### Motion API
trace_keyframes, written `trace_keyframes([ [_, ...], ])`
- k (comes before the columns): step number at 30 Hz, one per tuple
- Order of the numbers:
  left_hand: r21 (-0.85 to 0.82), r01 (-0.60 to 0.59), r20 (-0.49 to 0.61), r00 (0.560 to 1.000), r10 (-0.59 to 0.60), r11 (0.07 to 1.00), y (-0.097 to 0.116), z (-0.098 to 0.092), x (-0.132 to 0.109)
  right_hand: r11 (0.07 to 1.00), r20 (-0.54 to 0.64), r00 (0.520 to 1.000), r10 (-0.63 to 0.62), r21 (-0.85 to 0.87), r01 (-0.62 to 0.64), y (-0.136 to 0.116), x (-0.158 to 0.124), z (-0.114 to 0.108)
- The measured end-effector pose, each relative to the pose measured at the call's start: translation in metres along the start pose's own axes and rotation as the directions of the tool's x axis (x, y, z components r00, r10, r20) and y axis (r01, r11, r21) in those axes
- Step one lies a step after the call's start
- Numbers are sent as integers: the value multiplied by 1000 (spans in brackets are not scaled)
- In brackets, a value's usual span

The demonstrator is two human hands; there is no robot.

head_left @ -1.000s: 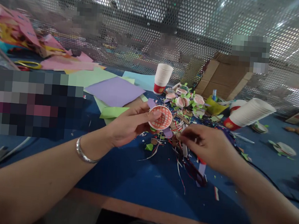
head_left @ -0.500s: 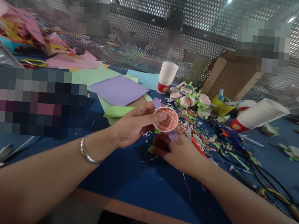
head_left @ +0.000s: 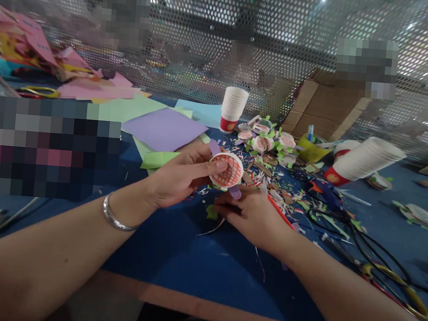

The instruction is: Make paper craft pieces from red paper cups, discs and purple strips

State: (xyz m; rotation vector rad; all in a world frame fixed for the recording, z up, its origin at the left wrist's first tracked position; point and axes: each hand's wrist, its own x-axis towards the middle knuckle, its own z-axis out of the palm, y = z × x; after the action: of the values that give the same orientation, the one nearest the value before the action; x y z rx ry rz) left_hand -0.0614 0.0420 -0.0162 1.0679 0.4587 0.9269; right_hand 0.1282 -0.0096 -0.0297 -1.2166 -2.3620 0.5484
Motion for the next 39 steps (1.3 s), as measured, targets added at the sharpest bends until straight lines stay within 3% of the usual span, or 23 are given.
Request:
trace_keyframes([
  [8,-39,56,-5,998,-57,998,5,0,-3,947,-49,975,218,251,-199,14,-3,-22],
  [16,24,64,-12,998,-64,998,6,0,-2,867,-217,938,271,478,-140,12,-9,-38],
  [23,34,134,10,991,-134,990,2,0,-3,905,-328,925,191,425,-36,1,-13,-35],
  [29,40,144,51,988,-146,989,0,-1,-3,946,-416,895,160,323,-19,-1,-13,-31],
  [39,60,159,6,987,-159,986,1,0,-4,957,-410,902,137,290,-14,-3,-14,-30],
])
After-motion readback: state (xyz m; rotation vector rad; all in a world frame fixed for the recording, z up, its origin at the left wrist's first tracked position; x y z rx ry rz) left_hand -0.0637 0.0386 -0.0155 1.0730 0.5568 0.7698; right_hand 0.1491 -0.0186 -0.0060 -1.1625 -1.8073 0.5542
